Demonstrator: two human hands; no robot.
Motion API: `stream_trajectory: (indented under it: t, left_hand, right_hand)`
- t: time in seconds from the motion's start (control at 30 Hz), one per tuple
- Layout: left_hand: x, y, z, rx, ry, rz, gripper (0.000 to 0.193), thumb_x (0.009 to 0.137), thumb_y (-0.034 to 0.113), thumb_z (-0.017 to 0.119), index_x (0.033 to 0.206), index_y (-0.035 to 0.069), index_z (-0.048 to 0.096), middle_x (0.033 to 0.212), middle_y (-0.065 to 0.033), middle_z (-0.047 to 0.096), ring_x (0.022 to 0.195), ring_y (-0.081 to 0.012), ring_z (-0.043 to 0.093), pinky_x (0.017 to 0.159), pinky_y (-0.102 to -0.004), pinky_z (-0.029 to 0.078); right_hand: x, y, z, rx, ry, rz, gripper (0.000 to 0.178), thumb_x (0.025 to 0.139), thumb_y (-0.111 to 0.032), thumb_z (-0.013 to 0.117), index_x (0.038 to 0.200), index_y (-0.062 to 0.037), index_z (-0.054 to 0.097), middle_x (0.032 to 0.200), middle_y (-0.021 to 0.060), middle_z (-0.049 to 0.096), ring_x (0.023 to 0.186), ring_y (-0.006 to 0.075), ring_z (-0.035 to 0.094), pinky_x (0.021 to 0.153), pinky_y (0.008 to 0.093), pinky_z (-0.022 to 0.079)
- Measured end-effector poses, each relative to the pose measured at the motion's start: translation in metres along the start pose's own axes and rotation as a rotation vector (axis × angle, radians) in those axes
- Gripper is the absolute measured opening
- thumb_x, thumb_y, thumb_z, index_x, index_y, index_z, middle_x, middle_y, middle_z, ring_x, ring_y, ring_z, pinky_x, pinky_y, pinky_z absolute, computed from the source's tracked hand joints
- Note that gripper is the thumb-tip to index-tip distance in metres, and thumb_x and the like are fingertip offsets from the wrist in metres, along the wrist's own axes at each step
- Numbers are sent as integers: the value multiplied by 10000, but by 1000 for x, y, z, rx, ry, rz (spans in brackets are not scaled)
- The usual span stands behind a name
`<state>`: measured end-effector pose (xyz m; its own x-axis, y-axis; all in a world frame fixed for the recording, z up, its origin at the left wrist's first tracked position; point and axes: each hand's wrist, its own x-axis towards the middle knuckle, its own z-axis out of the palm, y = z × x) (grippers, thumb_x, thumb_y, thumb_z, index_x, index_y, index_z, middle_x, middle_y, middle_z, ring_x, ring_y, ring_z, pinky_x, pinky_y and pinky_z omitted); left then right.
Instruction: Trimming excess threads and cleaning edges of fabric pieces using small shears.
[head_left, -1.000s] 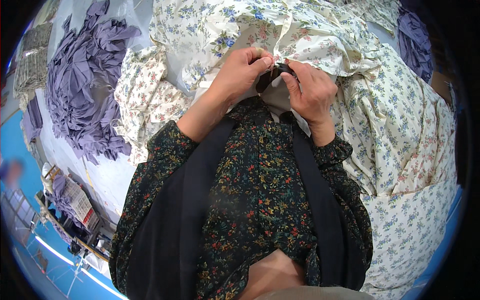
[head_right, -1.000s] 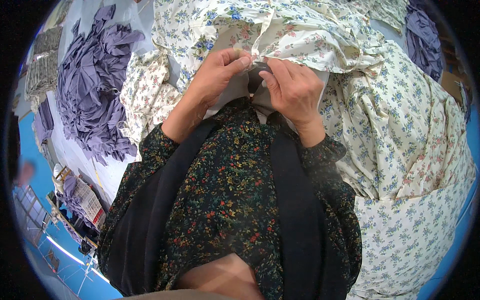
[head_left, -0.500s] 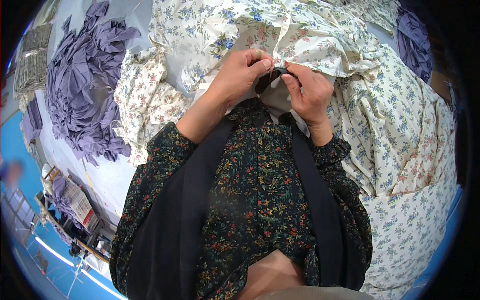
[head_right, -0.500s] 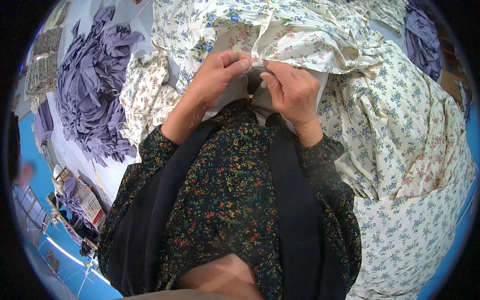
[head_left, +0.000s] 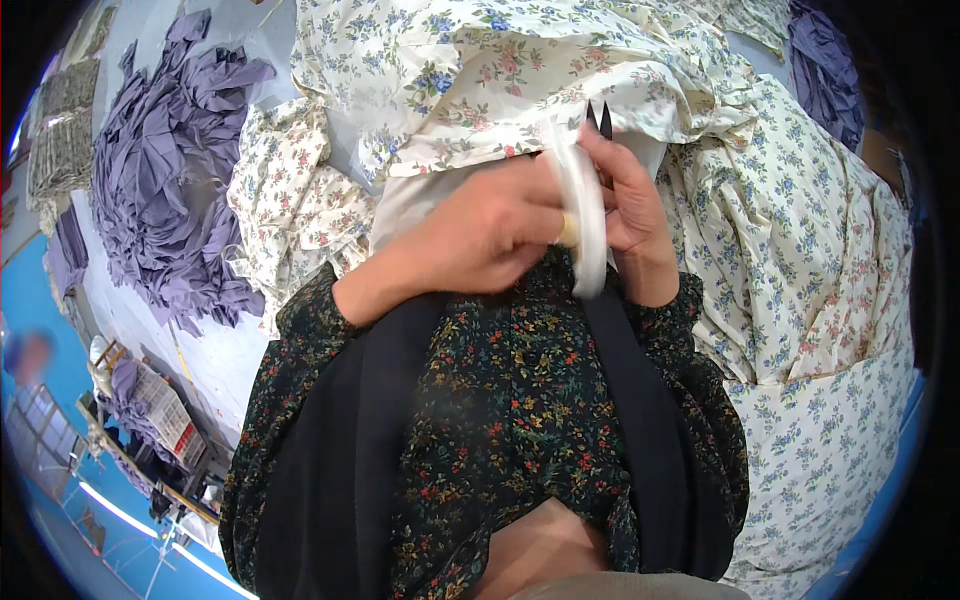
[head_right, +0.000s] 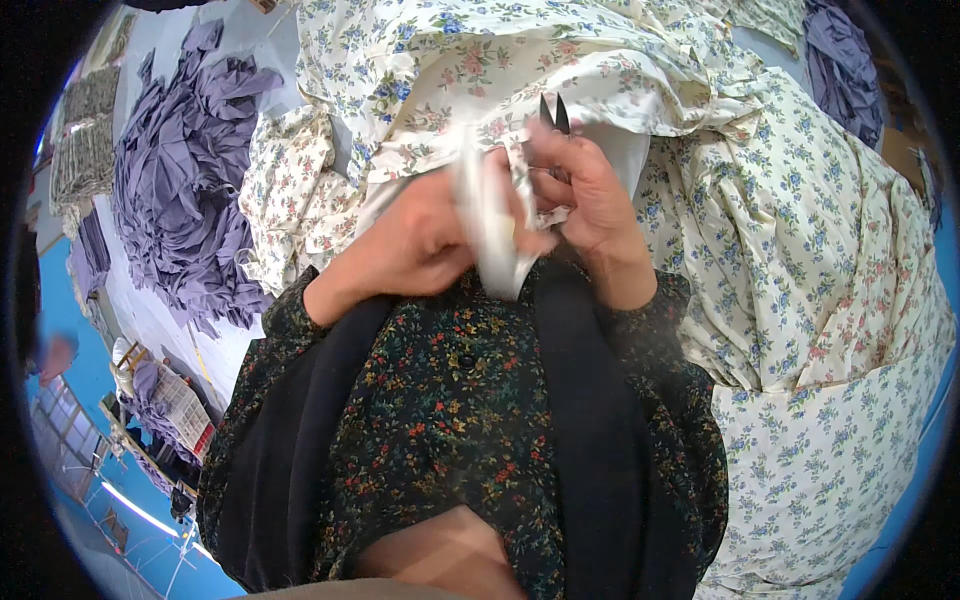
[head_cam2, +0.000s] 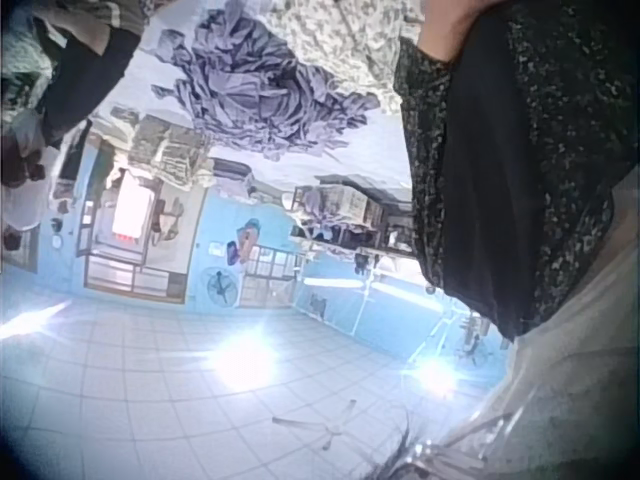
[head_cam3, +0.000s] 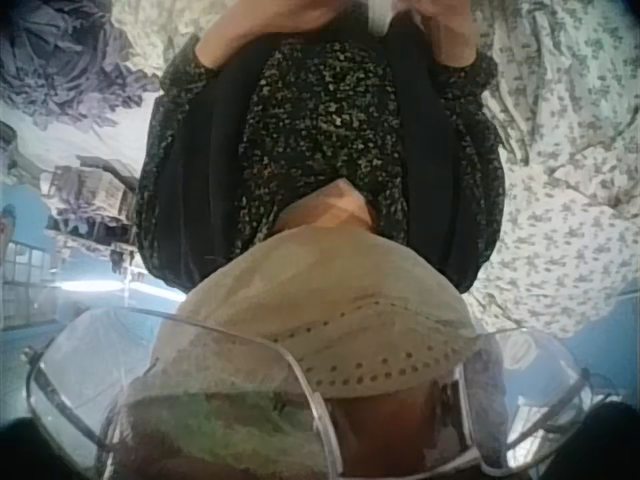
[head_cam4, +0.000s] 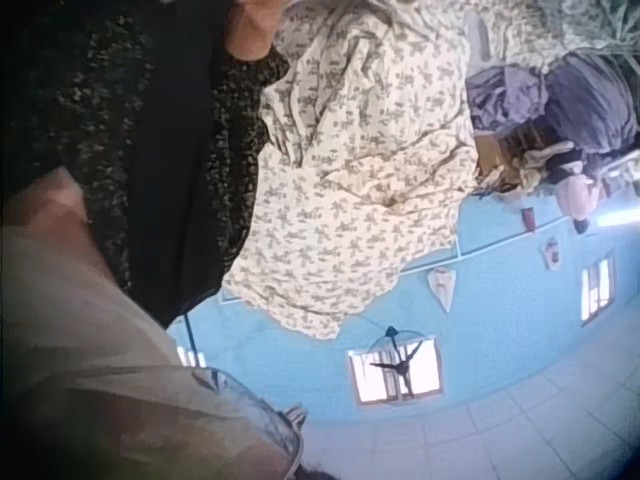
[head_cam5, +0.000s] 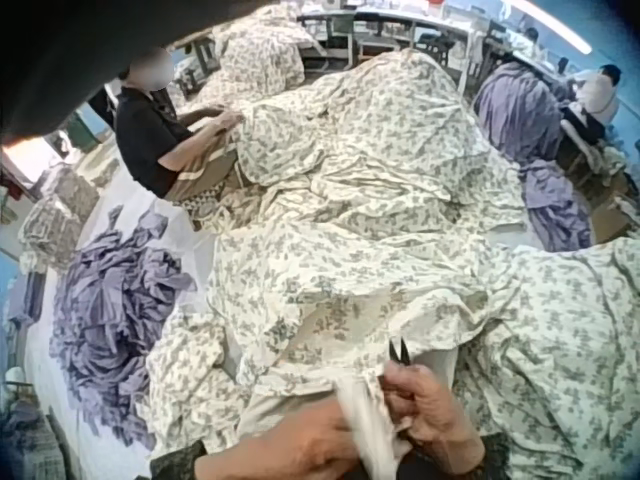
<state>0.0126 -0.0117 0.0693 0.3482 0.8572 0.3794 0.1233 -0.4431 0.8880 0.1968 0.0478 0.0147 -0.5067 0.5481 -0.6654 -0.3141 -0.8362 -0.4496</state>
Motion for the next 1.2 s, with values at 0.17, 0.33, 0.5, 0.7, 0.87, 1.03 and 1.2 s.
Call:
stream_trajectory:
  t: [0.17, 0.33, 0.5, 0.7, 0.87, 1.03, 1.2]
  left_hand:
    - [-12, -40, -2, 376, -296, -489, 147, 817, 139, 543, 741, 48, 630, 738, -114, 619, 763, -289, 617, 675, -379, 481]
    - [10, -73, -12, -604, 62, -918, 393, 964, 411, 541, 950, 48, 691, 931, -45, 679, 819, -117, 586, 707, -246, 431]
    - [16, -89, -4, -1193, 434, -750, 370, 988, 263, 488, 1232, -6, 564, 1201, -142, 640, 1056, -198, 598, 949, -340, 438]
    - [16, -102, -7, -1362, 595, -643, 421, 976, 231, 486, 1301, -36, 503, 1241, -194, 603, 1124, -265, 589, 1026, -394, 426]
    - [15, -93, 1, -1199, 451, -567, 513, 955, 137, 520, 1441, 107, 358, 1227, -184, 605, 1107, -267, 596, 975, -383, 460]
    - [12, -81, 15, -873, 379, -543, 863, 887, 4, 628, 1543, 244, 122, 924, -54, 604, 850, -139, 590, 780, -298, 503]
    - [9, -79, 14, -745, 370, -597, 843, 892, 33, 638, 1542, 194, 126, 891, -49, 594, 776, -141, 597, 732, -286, 505]
  right_hand:
    - [-11, -5, 12, -335, 7, -127, 183, 835, -158, 691, 895, 14, 669, 616, -22, 562, 474, 35, 336, 481, 219, 277]
    - [-24, -3, 2, -505, 127, -306, 193, 855, -160, 714, 962, -7, 667, 746, 26, 672, 548, 13, 444, 514, 175, 311]
    - [-31, 3, -18, -558, 131, -305, 184, 887, -165, 679, 988, -11, 668, 717, 2, 661, 537, -6, 432, 485, 172, 282]
    - [-35, 5, -26, -585, 154, -308, 186, 891, -162, 672, 991, -5, 665, 713, 9, 659, 515, -6, 408, 478, 173, 268]
    - [-36, -1, -31, -494, 100, -204, 191, 900, -166, 651, 977, 8, 644, 694, 28, 633, 491, -1, 377, 445, 161, 225]
    - [-30, -5, -42, -190, -87, 12, 153, 909, -147, 629, 965, -4, 622, 723, 48, 628, 518, 28, 445, 421, 160, 257]
    - [-21, 4, -24, -508, 131, -267, 204, 909, -169, 640, 1020, 2, 625, 798, 51, 658, 625, 14, 527, 518, 155, 374]
